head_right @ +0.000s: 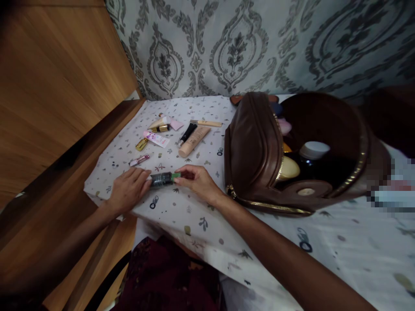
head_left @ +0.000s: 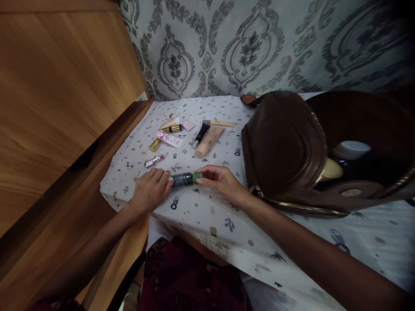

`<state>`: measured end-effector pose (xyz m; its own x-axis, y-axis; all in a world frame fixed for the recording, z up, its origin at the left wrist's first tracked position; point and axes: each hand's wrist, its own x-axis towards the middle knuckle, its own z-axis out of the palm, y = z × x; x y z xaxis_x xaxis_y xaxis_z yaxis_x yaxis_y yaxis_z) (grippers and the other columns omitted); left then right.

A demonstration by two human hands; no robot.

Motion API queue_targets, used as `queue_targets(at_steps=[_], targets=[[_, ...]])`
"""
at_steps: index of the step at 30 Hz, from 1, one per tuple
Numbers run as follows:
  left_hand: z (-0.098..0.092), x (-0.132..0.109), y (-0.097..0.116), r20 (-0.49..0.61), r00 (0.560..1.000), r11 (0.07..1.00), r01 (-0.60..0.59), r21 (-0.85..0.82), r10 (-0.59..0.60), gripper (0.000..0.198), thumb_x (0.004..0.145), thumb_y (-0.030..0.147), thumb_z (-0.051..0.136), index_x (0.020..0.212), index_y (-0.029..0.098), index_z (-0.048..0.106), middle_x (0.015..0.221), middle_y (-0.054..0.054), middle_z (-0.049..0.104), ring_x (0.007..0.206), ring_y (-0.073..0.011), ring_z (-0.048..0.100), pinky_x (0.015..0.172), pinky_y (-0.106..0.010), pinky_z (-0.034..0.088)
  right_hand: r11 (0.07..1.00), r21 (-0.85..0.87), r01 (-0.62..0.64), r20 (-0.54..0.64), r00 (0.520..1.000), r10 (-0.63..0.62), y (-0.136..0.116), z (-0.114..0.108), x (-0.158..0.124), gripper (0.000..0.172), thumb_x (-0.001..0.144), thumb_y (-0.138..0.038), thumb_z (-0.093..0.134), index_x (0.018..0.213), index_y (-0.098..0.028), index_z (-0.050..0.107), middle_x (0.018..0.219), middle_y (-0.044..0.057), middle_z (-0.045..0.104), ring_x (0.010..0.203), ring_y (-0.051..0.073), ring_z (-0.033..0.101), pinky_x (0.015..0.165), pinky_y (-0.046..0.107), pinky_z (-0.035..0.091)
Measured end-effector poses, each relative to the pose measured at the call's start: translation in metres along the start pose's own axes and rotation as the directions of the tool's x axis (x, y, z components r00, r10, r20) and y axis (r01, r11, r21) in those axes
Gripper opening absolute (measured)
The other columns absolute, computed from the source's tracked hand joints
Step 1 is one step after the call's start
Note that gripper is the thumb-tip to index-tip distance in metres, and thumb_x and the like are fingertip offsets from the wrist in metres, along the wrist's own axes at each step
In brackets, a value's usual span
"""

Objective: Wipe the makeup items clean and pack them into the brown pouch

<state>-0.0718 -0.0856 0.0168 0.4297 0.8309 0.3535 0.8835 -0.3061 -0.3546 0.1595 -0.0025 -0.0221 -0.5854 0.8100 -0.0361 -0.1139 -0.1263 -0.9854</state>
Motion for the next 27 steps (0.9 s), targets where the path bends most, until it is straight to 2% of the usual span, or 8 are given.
queue_targets(at_steps=[3, 6, 11, 16, 19, 23, 27], targets=[[-0.006, 0.016, 0.018, -0.014, 0.999, 0.999, -0.043, -0.034, 0.042, 0.03, 0.101, 0.032, 0.039, 0.115, 0.014, 0.058, 0.094, -0.009, 0.066, 0.088, -0.0233, 0.059, 0.074, -0.036, 0.043, 0.999, 0.017, 0.027, 0.024, 0.999, -0.028, 0.0, 0.001, 0.0, 0.035, 0.063, -0.036, 0.086, 0.089, -0.021, 0.07, 0.086, 0.0, 0.073, 0.077, 0.014, 0.066, 0.08, 0.032, 0.053], [-0.008, 0.032, 0.035, 0.01, 0.997, 0.994, -0.077, -0.078, 0.078, 0.035, 0.102, 0.033, 0.038, 0.124, 0.012, 0.053, 0.099, -0.011, 0.066, 0.091, -0.0248, 0.059, 0.075, -0.039, 0.043, 0.998, 0.056, 0.033, 0.09, 0.995, -0.038, 0.0, 0.002, 0.0, 0.037, 0.064, -0.038, 0.084, 0.091, -0.02, 0.067, 0.077, -0.002, 0.071, 0.07, 0.014, 0.067, 0.072, 0.031, 0.055], [-0.006, 0.044, 0.045, 0.048, 0.994, 0.99, -0.089, -0.106, 0.095, 0.035, 0.102, 0.033, 0.035, 0.122, 0.012, 0.054, 0.096, -0.009, 0.065, 0.089, -0.0254, 0.06, 0.076, -0.04, 0.045, 0.998, 0.067, 0.022, 0.165, 0.986, -0.032, 0.001, 0.002, -0.001, 0.038, 0.066, -0.035, 0.083, 0.094, -0.019, 0.064, 0.07, -0.003, 0.07, 0.063, 0.014, 0.066, 0.057, 0.026, 0.054], [-0.003, 0.025, 0.029, 0.053, 0.996, 0.986, -0.064, -0.153, 0.073, 0.036, 0.102, 0.035, 0.034, 0.124, 0.013, 0.052, 0.103, -0.011, 0.064, 0.093, -0.0245, 0.06, 0.079, -0.038, 0.047, 0.999, 0.044, -0.003, 0.138, 0.99, -0.003, 0.004, 0.002, -0.001, 0.035, 0.066, -0.029, 0.082, 0.094, -0.019, 0.063, 0.071, -0.003, 0.07, 0.062, 0.012, 0.065, 0.063, 0.027, 0.054], [-0.001, 0.009, 0.015, 0.076, 0.997, 0.986, -0.008, -0.167, 0.021, 0.035, 0.102, 0.035, 0.035, 0.121, 0.014, 0.055, 0.098, -0.011, 0.063, 0.087, -0.0236, 0.059, 0.077, -0.037, 0.048, 1.0, 0.018, -0.004, 0.131, 0.991, 0.002, 0.003, 0.001, -0.002, 0.033, 0.067, -0.028, 0.082, 0.094, -0.019, 0.065, 0.072, -0.002, 0.07, 0.066, 0.012, 0.066, 0.068, 0.028, 0.054], [0.002, -0.012, 0.0, 0.08, 0.997, 0.979, 0.025, -0.203, -0.008, 0.033, 0.101, 0.034, 0.035, 0.117, 0.014, 0.056, 0.095, -0.01, 0.061, 0.085, -0.0234, 0.058, 0.073, -0.035, 0.048, 1.0, 0.016, -0.018, 0.128, 0.992, 0.016, -0.002, 0.002, -0.002, 0.03, 0.071, -0.038, 0.079, 0.092, -0.018, 0.067, 0.079, 0.0, 0.07, 0.07, 0.013, 0.066, 0.069, 0.029, 0.053], [0.003, -0.031, -0.008, 0.061, 0.998, 0.954, 0.034, -0.298, -0.017, 0.032, 0.101, 0.031, 0.035, 0.12, 0.015, 0.054, 0.099, -0.01, 0.06, 0.089, -0.0227, 0.058, 0.076, -0.034, 0.05, 1.0, 0.008, 0.021, 0.104, 0.994, -0.022, -0.004, 0.003, -0.002, 0.026, 0.071, -0.041, 0.079, 0.078, -0.019, 0.069, 0.074, -0.001, 0.067, 0.065, 0.01, 0.061, 0.068, 0.027, 0.052]])
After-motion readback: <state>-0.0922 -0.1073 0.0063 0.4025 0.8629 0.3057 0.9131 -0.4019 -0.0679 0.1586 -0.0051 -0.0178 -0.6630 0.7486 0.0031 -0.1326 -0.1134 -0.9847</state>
